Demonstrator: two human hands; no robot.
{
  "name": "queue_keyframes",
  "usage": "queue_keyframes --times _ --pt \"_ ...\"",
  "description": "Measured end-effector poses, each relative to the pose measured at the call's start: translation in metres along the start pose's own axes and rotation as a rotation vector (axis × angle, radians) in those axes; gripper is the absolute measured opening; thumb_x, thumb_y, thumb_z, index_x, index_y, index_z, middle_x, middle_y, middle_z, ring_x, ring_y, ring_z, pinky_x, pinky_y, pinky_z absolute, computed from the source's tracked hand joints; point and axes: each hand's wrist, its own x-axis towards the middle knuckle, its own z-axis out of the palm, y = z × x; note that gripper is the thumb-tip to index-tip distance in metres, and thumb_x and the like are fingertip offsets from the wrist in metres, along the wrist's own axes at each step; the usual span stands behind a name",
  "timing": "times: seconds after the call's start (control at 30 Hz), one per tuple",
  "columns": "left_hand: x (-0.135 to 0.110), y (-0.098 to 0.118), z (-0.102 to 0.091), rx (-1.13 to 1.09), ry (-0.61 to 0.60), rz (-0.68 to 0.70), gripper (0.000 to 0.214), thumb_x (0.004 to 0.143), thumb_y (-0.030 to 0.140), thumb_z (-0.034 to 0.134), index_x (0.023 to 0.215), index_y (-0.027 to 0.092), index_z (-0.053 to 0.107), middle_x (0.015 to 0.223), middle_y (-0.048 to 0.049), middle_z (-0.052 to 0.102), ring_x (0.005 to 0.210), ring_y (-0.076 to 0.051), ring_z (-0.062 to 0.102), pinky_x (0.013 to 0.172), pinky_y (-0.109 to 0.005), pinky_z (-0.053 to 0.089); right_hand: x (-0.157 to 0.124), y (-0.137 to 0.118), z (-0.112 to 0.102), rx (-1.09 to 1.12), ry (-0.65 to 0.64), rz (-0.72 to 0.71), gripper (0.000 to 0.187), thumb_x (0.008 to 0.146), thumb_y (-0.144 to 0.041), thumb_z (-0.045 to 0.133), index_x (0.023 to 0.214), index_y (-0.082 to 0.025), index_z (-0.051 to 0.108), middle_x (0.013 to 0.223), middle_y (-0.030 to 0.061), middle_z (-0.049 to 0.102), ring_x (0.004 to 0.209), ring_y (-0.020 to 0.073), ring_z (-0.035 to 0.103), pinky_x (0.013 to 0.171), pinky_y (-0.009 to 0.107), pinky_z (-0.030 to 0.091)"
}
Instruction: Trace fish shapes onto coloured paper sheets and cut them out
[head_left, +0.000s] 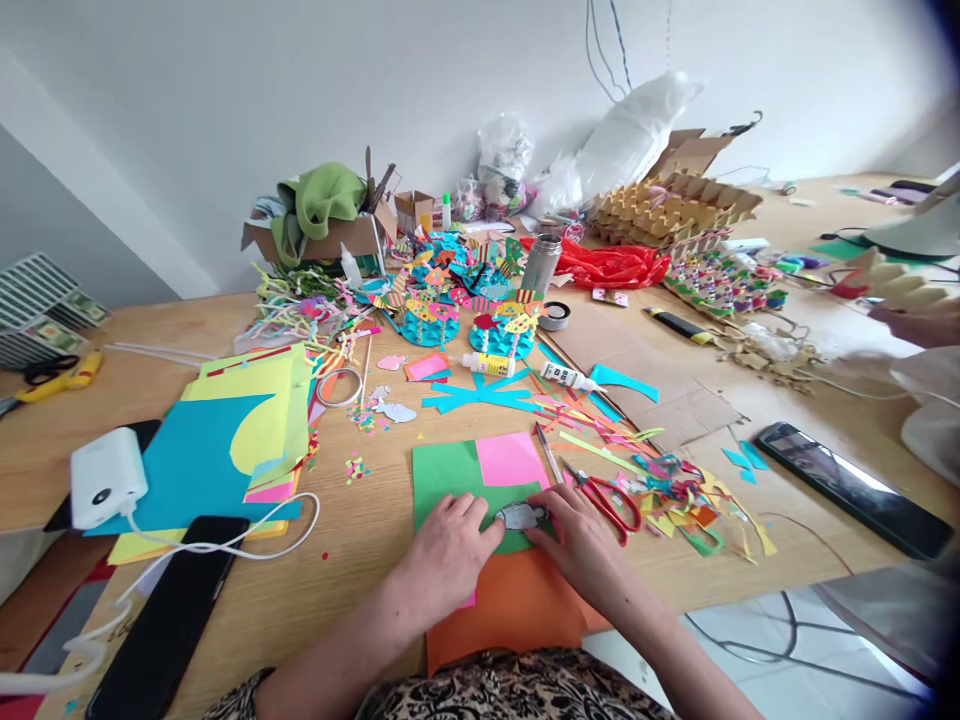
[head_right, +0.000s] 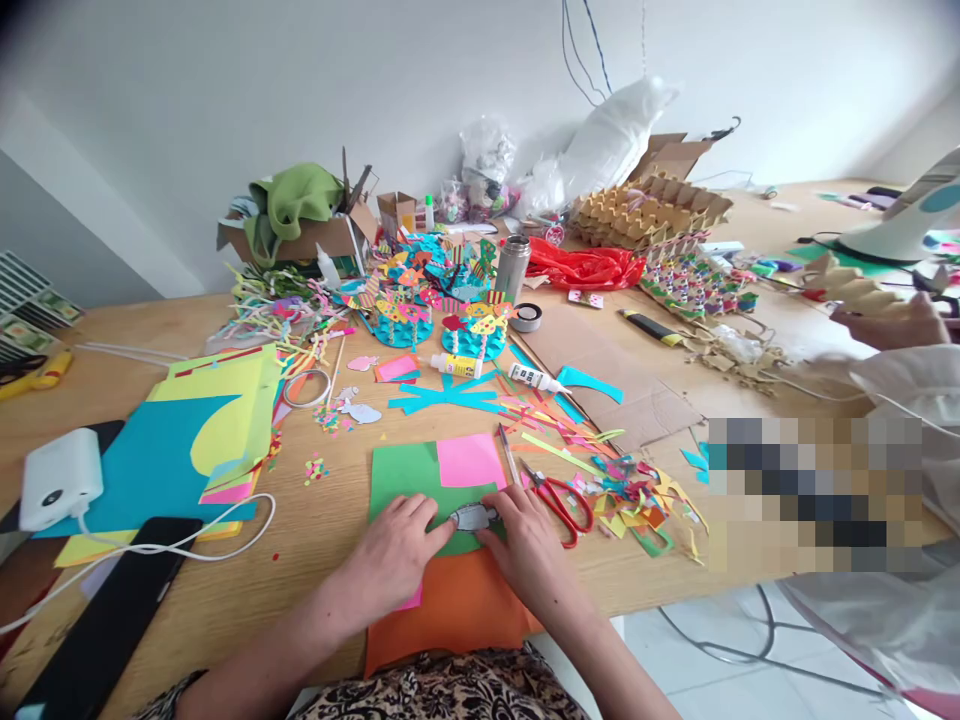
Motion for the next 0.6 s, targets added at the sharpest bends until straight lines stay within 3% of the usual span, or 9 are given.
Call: queue_keyframes --times 0.13,0.33,0.6 --pt "0.000 0.000 0.002 -0.011 0.011 -0.005 0.026 0.091 0.017 0.044 0.113 0.020 0.058 0.097 -0.0087 0.055 0.095 -0.025 0.050 0.078 -0.038 0.042 0.000 0.004 -0.003 -0.009 -0.047 -0.007 0.021 0.081 -0.014 0.060 0.101 -0.020 0.063 0.102 0.0084 0.062 0.094 0.0257 0.060 0.080 0.038 0.048" --pt "0.000 -0.001 0.007 -0.008 0.048 0.008 0.030 0.091 0.019 0.044 0.120 0.016 0.051 0.099 -0.0088 0.056 0.092 -0.024 0.050 0.076 -0.038 0.042 0.003 0.009 -0.010 0.002 -0.092 -0.045 0.013 0.084 -0.022 0.058 0.095 -0.022 0.065 0.098 0.0075 0.064 0.092 0.0253 0.060 0.078 0.038 0.048" --pt "0.001 -0.003 0.011 0.009 0.108 0.018 0.005 0.089 0.019 0.051 0.091 0.016 0.055 0.092 -0.0064 0.057 0.087 -0.022 0.052 0.072 -0.036 0.041 0.034 0.006 -0.055 0.012 -0.106 -0.126 0.013 0.087 -0.030 0.056 0.096 -0.022 0.062 0.094 0.0066 0.063 0.084 0.0213 0.061 0.073 0.033 0.048"
